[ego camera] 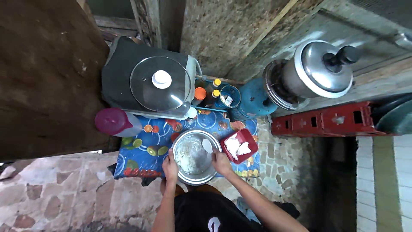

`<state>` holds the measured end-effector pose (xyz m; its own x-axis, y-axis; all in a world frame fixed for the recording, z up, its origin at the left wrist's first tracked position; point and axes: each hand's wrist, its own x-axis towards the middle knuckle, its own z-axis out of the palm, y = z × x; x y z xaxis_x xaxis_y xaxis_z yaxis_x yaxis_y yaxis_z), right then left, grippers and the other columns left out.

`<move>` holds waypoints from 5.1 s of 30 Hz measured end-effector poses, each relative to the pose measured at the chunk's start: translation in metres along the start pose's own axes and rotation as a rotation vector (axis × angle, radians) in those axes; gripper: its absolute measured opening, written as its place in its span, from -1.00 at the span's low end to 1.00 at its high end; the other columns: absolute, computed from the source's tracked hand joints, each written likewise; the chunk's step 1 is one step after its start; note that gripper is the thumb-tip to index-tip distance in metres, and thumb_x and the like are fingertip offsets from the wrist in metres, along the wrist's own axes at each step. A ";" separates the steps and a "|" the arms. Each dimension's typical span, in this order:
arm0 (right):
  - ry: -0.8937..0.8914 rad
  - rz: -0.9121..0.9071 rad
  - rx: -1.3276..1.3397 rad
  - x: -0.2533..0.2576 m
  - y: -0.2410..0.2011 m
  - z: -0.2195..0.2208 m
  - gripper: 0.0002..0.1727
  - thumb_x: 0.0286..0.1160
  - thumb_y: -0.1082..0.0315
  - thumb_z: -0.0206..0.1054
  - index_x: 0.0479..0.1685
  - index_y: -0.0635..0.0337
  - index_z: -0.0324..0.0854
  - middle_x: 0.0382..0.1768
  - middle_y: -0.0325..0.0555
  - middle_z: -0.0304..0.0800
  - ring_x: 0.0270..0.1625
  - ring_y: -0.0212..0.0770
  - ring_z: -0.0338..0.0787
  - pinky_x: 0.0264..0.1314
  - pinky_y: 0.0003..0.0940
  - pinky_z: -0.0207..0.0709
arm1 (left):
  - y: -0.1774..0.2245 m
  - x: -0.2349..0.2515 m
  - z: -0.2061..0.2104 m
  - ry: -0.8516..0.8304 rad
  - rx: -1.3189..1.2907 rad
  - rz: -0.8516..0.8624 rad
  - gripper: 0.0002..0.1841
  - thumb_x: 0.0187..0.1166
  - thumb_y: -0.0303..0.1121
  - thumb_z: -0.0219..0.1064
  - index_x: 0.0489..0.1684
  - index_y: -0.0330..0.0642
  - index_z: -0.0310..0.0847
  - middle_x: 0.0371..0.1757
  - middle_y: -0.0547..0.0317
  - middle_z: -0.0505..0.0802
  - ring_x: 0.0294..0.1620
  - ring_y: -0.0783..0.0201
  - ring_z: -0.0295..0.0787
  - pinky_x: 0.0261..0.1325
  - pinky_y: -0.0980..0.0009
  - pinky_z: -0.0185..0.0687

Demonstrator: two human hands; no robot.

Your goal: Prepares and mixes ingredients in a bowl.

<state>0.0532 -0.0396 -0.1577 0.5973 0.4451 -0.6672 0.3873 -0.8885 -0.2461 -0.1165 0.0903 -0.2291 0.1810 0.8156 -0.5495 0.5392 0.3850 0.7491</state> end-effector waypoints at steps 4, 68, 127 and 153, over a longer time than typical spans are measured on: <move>-0.017 -0.060 -0.183 0.014 -0.030 0.008 -0.38 0.75 0.32 0.02 0.83 0.04 0.23 0.45 0.29 0.62 0.27 0.26 0.80 0.31 0.18 0.66 | 0.001 0.001 0.001 -0.042 0.051 0.037 -0.28 0.85 0.14 -0.11 -0.38 -0.32 0.76 -0.36 -0.08 0.82 -0.17 0.08 0.81 0.06 -0.01 0.65; -0.280 0.116 -0.419 0.036 -0.094 0.039 -0.48 0.73 0.26 0.11 0.61 0.25 0.29 0.31 0.27 0.72 0.33 0.28 0.78 0.22 0.26 0.67 | 0.000 0.006 0.006 0.089 0.051 0.092 -0.38 0.82 0.06 0.06 -0.49 -0.32 0.68 -0.56 0.05 0.67 -0.43 0.16 0.67 -0.21 0.09 0.56; -0.144 0.148 -0.313 0.045 -0.079 0.020 -0.44 0.88 0.09 -0.11 0.74 0.15 0.22 0.20 0.29 0.79 0.25 0.32 0.82 0.24 0.28 0.66 | 0.001 0.008 0.005 0.051 0.049 0.080 -0.40 0.81 0.04 0.10 -0.46 -0.34 0.72 -0.54 -0.02 0.72 -0.42 0.11 0.71 -0.18 0.04 0.61; -0.139 0.159 -0.297 0.040 -0.074 0.047 -0.45 0.89 0.07 -0.14 0.72 0.13 0.23 0.18 0.27 0.80 0.22 0.31 0.83 0.20 0.28 0.68 | 0.001 0.005 0.009 0.071 0.065 0.096 -0.38 0.81 0.09 0.08 -0.50 -0.29 0.70 -0.58 0.04 0.69 -0.45 0.13 0.69 -0.22 0.06 0.59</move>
<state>0.0154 0.0387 -0.1992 0.5731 0.2664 -0.7749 0.4968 -0.8650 0.0701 -0.1079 0.0908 -0.2348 0.1771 0.8766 -0.4474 0.5748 0.2769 0.7700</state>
